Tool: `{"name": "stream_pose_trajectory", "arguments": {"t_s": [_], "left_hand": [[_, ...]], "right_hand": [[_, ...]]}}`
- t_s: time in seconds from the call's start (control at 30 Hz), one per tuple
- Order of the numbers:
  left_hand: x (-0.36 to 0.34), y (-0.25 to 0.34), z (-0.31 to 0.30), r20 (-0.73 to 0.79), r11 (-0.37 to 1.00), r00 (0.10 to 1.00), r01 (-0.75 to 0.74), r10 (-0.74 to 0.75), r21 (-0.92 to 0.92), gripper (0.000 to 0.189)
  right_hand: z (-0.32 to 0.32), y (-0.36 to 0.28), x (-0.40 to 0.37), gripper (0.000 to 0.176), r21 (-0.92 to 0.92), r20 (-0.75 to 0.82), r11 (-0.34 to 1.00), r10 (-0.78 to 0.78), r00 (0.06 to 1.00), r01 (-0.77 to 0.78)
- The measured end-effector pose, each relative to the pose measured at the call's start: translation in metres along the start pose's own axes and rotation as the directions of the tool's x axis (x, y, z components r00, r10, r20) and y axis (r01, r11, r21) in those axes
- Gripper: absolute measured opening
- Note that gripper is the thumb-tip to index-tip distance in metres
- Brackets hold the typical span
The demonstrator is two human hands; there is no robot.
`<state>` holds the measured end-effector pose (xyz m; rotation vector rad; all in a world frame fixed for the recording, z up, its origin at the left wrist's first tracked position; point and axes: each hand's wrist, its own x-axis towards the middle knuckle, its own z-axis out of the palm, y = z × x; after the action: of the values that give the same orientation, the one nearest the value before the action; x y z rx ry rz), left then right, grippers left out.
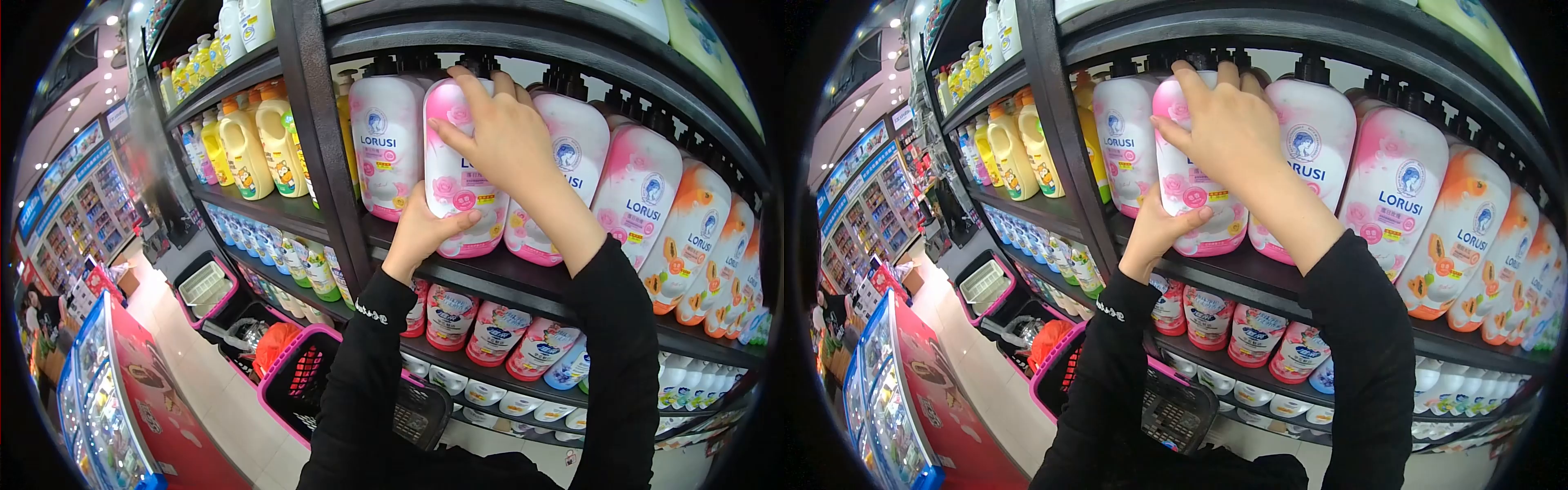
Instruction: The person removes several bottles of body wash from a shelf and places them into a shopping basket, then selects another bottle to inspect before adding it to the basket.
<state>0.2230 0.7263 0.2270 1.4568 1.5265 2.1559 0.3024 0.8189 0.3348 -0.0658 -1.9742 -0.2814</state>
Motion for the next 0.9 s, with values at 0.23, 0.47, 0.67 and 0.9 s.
{"name": "stream_pose_trajectory", "arguments": {"t_s": [0.23,0.47,0.67,0.9], "left_hand": [[-0.001,-0.005,0.001,-0.06,1.0,0.998,-0.006,0.007,0.028,0.056],[-0.007,-0.006,0.004,-0.147,0.994,0.984,-0.087,0.097,0.068,0.057],[-0.022,0.014,-0.001,-0.167,0.998,0.985,-0.047,0.04,-0.038,0.051],[-0.052,0.039,-0.005,-0.126,0.972,0.989,0.042,-0.072,-0.231,0.05]], "right_hand": [[0.001,0.002,-0.002,0.055,0.013,-0.027,1.0,-0.006,1.0,0.006],[-0.004,0.005,-0.004,0.056,0.127,-0.042,0.991,-0.044,0.998,0.049],[-0.008,0.003,-0.007,0.056,0.251,-0.052,0.965,-0.061,0.997,0.073],[-0.017,-0.019,-0.01,0.053,0.264,-0.097,0.958,-0.088,0.991,0.111]]}}
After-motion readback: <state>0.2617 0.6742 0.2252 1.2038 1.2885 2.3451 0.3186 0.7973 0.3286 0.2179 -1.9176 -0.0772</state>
